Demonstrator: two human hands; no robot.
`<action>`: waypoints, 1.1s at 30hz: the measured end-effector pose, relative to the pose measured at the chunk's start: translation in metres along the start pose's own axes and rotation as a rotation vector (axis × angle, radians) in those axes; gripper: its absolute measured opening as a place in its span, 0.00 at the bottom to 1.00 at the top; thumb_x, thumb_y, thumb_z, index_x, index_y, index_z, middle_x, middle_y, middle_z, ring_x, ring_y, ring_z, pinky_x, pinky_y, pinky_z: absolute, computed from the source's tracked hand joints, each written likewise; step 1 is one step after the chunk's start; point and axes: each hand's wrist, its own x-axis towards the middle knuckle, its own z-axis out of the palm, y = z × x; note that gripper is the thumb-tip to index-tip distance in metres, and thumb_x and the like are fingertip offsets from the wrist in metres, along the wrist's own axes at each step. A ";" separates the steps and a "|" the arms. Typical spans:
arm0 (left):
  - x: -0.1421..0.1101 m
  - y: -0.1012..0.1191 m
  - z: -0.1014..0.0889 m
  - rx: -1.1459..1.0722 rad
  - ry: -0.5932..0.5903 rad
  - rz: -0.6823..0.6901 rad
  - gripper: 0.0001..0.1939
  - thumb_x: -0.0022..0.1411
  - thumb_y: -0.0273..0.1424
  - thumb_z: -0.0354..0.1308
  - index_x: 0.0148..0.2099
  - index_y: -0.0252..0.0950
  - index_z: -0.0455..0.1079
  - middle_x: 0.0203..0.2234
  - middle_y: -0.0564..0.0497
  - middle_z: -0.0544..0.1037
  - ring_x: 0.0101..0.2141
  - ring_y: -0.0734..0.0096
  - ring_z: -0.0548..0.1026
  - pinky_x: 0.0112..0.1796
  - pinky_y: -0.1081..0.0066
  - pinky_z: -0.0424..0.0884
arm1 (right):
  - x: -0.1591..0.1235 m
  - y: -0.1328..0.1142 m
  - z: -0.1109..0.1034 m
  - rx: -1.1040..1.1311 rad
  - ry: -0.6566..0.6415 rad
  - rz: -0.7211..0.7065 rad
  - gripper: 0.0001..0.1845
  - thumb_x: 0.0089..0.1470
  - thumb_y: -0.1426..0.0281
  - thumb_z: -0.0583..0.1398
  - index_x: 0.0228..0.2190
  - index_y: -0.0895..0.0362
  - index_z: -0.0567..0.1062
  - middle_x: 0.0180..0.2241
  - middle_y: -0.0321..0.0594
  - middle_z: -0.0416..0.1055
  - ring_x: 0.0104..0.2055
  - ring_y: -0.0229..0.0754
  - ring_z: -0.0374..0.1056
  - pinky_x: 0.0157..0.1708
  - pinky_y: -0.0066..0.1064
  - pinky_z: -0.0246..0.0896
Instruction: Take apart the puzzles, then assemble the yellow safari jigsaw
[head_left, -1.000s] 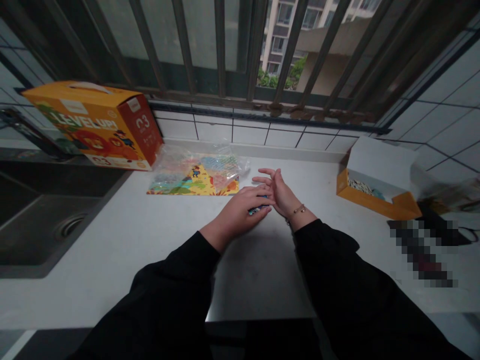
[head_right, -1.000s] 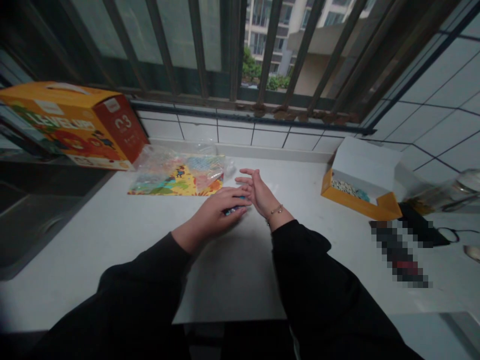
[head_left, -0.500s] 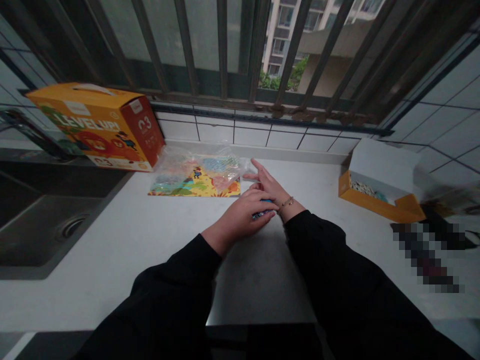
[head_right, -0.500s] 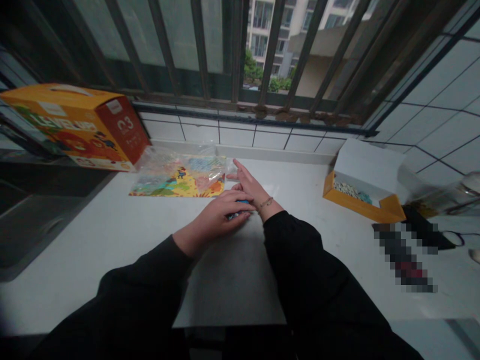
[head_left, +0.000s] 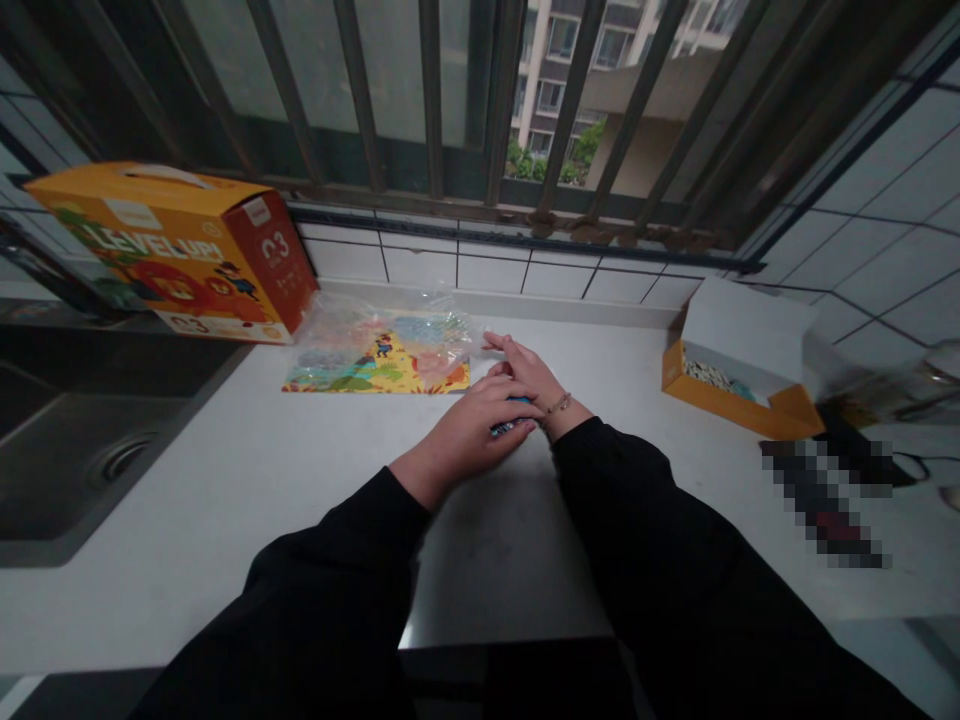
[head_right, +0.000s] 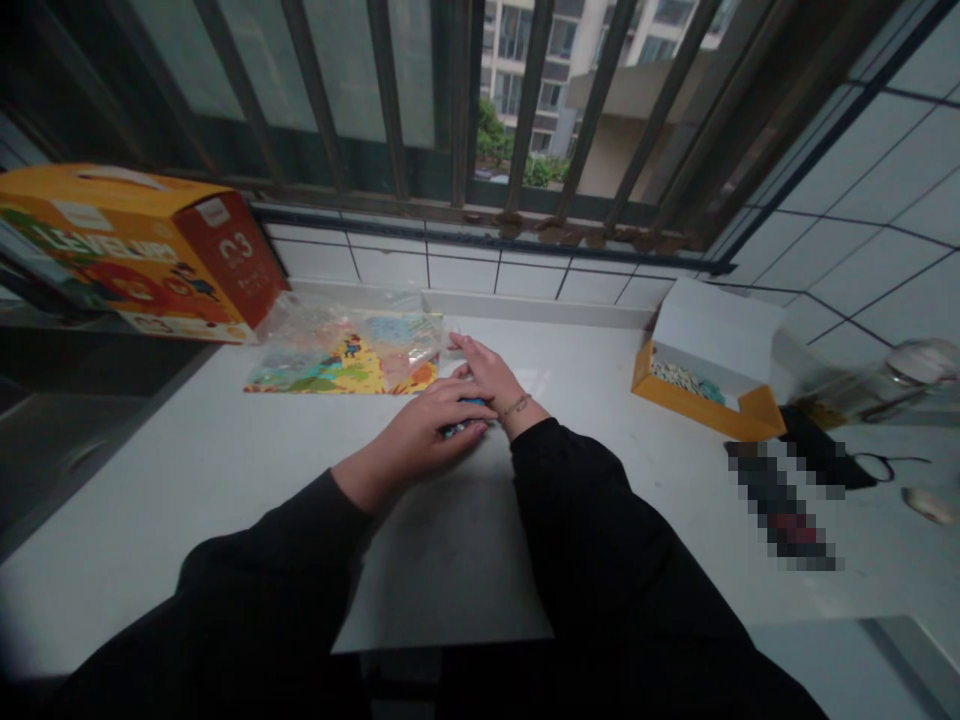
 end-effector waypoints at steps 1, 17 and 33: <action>0.000 0.000 0.000 -0.003 -0.001 -0.005 0.10 0.77 0.31 0.63 0.55 0.44 0.84 0.58 0.46 0.85 0.60 0.57 0.81 0.68 0.43 0.70 | -0.006 -0.003 -0.003 -0.005 0.055 -0.020 0.40 0.70 0.37 0.56 0.66 0.52 0.79 0.63 0.49 0.77 0.38 0.39 0.75 0.34 0.31 0.74; -0.005 -0.002 -0.003 -0.008 0.021 -0.077 0.11 0.77 0.34 0.63 0.58 0.43 0.82 0.59 0.43 0.84 0.60 0.55 0.80 0.62 0.45 0.75 | -0.081 -0.030 -0.088 -0.221 1.038 -0.191 0.27 0.73 0.50 0.52 0.66 0.45 0.69 0.50 0.43 0.73 0.37 0.42 0.75 0.32 0.35 0.78; -0.019 -0.029 0.001 -0.369 0.196 -0.357 0.41 0.80 0.63 0.36 0.82 0.44 0.48 0.76 0.29 0.62 0.69 0.46 0.74 0.65 0.47 0.76 | -0.097 -0.044 0.004 -0.629 -0.075 -0.515 0.32 0.69 0.53 0.66 0.70 0.45 0.72 0.75 0.51 0.61 0.78 0.59 0.58 0.76 0.62 0.58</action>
